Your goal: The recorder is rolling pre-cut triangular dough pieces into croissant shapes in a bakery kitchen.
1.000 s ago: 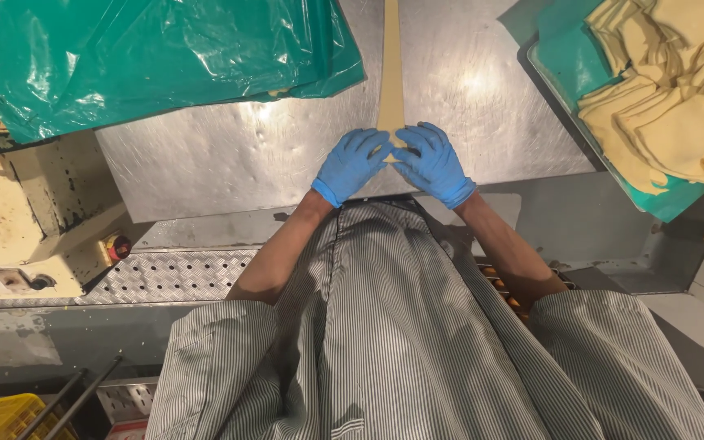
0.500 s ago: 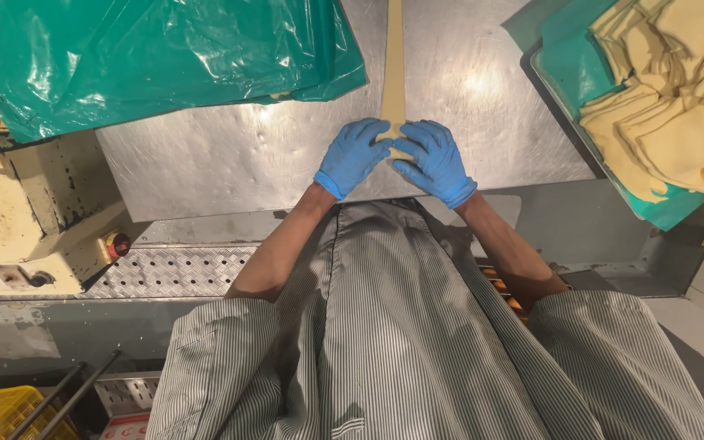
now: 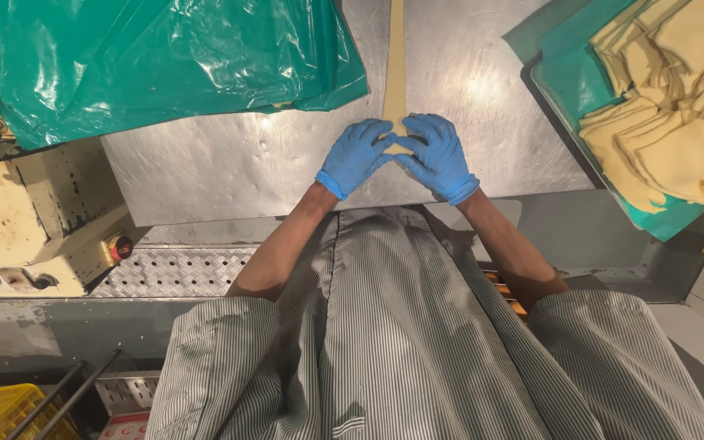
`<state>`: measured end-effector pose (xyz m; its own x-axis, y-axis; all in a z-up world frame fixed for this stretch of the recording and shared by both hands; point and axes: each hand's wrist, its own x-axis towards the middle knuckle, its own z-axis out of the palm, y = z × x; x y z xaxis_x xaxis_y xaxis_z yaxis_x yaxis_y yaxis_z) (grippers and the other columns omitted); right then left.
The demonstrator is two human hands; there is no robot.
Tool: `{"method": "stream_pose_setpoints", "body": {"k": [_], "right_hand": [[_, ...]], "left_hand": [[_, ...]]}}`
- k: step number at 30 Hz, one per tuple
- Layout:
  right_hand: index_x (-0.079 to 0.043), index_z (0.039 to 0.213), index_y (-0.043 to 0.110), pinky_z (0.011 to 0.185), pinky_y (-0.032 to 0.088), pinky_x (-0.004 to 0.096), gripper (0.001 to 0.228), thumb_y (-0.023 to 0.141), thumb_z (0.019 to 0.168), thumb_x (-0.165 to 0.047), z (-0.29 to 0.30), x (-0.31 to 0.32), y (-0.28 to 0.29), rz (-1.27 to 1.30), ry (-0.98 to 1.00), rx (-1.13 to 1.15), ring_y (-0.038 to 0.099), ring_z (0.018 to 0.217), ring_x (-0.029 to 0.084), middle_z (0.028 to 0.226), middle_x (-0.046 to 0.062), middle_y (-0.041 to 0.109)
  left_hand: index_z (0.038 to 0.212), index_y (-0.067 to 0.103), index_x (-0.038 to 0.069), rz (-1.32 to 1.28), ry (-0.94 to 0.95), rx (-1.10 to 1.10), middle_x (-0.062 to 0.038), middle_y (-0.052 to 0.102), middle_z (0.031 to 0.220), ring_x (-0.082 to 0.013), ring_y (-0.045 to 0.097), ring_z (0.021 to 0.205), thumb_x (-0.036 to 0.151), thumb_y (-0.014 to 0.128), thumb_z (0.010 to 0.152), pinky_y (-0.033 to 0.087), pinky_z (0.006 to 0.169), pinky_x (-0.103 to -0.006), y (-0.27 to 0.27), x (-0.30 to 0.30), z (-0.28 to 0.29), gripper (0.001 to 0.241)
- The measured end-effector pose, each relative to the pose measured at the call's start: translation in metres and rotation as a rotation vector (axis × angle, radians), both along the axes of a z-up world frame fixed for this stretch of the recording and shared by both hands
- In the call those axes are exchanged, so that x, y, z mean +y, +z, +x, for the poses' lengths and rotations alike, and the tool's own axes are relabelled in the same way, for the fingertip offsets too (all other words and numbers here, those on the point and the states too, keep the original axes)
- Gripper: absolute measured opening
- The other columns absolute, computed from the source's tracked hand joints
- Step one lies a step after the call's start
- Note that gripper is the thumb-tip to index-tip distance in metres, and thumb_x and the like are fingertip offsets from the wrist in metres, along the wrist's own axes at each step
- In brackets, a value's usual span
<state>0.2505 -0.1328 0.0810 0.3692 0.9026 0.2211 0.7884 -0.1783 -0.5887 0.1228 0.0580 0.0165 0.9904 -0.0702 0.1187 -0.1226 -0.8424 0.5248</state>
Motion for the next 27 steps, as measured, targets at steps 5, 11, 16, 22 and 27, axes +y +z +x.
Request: {"method": "stream_pose_setpoints", "body": {"k": [5, 11, 16, 22, 27], "right_hand": [[-0.012, 0.127, 0.066, 0.114, 0.041, 0.047, 0.042, 0.083, 0.092, -0.025, 0.006, 0.0, -0.015, 0.037, 0.004, -0.004, 0.053, 0.133, 0.033, 0.139, 0.011, 0.058], [-0.01, 0.128, 0.067, 0.113, 0.04, 0.048, 0.046, 0.085, 0.089, -0.025, 0.016, 0.003, -0.011, 0.051, -0.008, 0.032, 0.052, 0.131, 0.034, 0.139, 0.012, 0.057], [-0.015, 0.123, 0.068, 0.116, 0.041, 0.046, 0.04, 0.086, 0.089, -0.025, 0.017, 0.002, -0.017, 0.036, -0.025, 0.023, 0.053, 0.134, 0.031, 0.141, 0.009, 0.058], [-0.009, 0.142, 0.054, 0.122, 0.03, 0.049, 0.075, 0.089, 0.083, -0.038, 0.028, 0.009, 0.013, 0.052, -0.247, 0.266, 0.041, 0.144, 0.035, 0.154, 0.013, 0.046], [-0.011, 0.136, 0.064, 0.128, 0.019, 0.052, 0.07, 0.092, 0.077, -0.034, 0.063, 0.027, 0.058, 0.111, -0.044, 0.376, 0.021, 0.155, 0.039, 0.164, 0.019, 0.035]], "left_hand": [[0.131, 0.066, 0.009, -0.015, 0.007, 0.006, -0.01, 0.055, 0.141, -0.0292, 0.051, 0.132, 0.032, 0.073, 0.093, 0.044, 0.108, -0.0434, 0.003, 0.001, 0.006, 0.045], [0.14, 0.06, 0.013, 0.03, 0.041, -0.013, -0.011, 0.054, 0.144, -0.03, 0.049, 0.134, 0.034, 0.072, 0.092, 0.042, 0.11, -0.043, 0.009, 0.004, 0.015, 0.054], [0.151, 0.05, 0.005, 0.199, -0.034, 0.027, -0.013, 0.058, 0.134, -0.0311, 0.055, 0.12, 0.034, 0.073, 0.086, 0.043, 0.104, -0.0453, 0.025, -0.005, 0.03, 0.075], [0.15, 0.053, 0.009, -0.123, 0.147, 0.154, -0.01, 0.069, 0.116, -0.0285, 0.064, 0.105, 0.02, 0.077, 0.091, 0.051, 0.095, -0.0401, 0.064, -0.009, 0.044, 0.065], [0.135, 0.064, -0.004, -1.397, 0.48, 0.046, -0.011, 0.071, 0.124, -0.0168, 0.067, 0.108, 0.009, 0.078, 0.094, 0.057, 0.097, -0.0294, 0.088, -0.014, 0.047, 0.045]]}}
